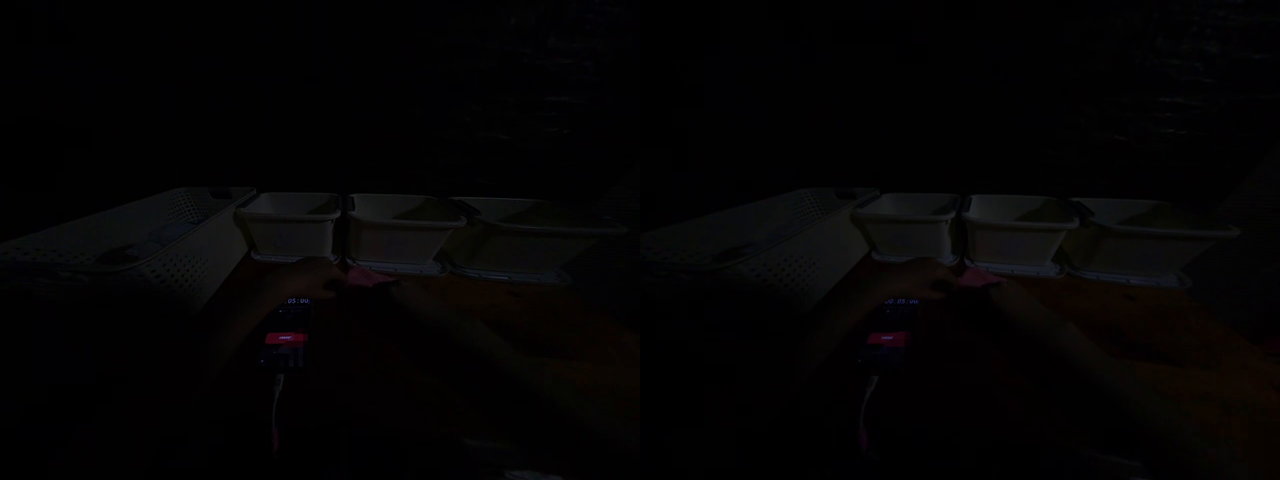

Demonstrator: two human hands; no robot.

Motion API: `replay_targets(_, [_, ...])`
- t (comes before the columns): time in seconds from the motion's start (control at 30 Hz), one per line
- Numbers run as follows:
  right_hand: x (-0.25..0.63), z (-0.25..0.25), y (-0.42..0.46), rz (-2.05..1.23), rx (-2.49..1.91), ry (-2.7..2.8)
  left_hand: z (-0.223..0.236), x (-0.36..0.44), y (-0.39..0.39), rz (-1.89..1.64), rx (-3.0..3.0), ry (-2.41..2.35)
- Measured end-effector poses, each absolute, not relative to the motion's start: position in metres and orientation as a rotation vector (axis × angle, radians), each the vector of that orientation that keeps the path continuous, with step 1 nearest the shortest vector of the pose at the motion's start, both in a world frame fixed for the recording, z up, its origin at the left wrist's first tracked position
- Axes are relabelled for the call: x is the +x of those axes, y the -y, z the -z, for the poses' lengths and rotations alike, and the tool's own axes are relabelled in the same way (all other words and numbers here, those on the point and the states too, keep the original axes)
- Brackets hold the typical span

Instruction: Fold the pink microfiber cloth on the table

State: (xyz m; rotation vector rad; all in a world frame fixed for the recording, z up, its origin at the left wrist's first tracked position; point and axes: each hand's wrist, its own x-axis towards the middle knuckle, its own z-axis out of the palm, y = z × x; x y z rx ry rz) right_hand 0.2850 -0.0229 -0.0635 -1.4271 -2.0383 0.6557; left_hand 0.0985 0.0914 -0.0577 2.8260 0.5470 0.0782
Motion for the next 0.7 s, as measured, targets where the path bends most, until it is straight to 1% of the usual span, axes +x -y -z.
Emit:
replay_targets(0.07, [0.285,0.072,0.026,-0.867,-1.295,1.947,0.057,0.098,-0.092,-0.082,2.822,-0.526])
replay_targets(0.13, [0.287,0.078,0.031,-0.982,-1.159,1.921,0.058,0.098,-0.093,-0.099,2.83,-0.539])
replay_targets(0.27, [0.297,0.076,0.034,-0.95,-1.099,1.971,0.059,0.096,-0.096,-0.114,2.874,-0.591])
replay_targets(0.4, [0.307,0.075,0.019,-0.824,-1.06,2.109,0.061,0.095,-0.1,-0.094,2.869,-0.586])
replay_targets(0.5, [0.303,0.093,0.005,-0.816,-1.045,2.141,0.064,0.095,-0.103,-0.107,2.868,-0.577])
replay_targets(0.63, [0.293,0.127,-0.003,-0.904,-1.138,2.004,0.066,0.095,-0.105,-0.135,2.855,-0.571])
replay_targets(0.67, [0.292,0.132,-0.004,-0.89,-1.181,2.001,0.066,0.095,-0.104,-0.135,2.848,-0.571])
replay_targets(0.7, [0.294,0.134,-0.003,-0.77,-1.217,2.088,0.066,0.095,-0.104,-0.135,2.839,-0.57])
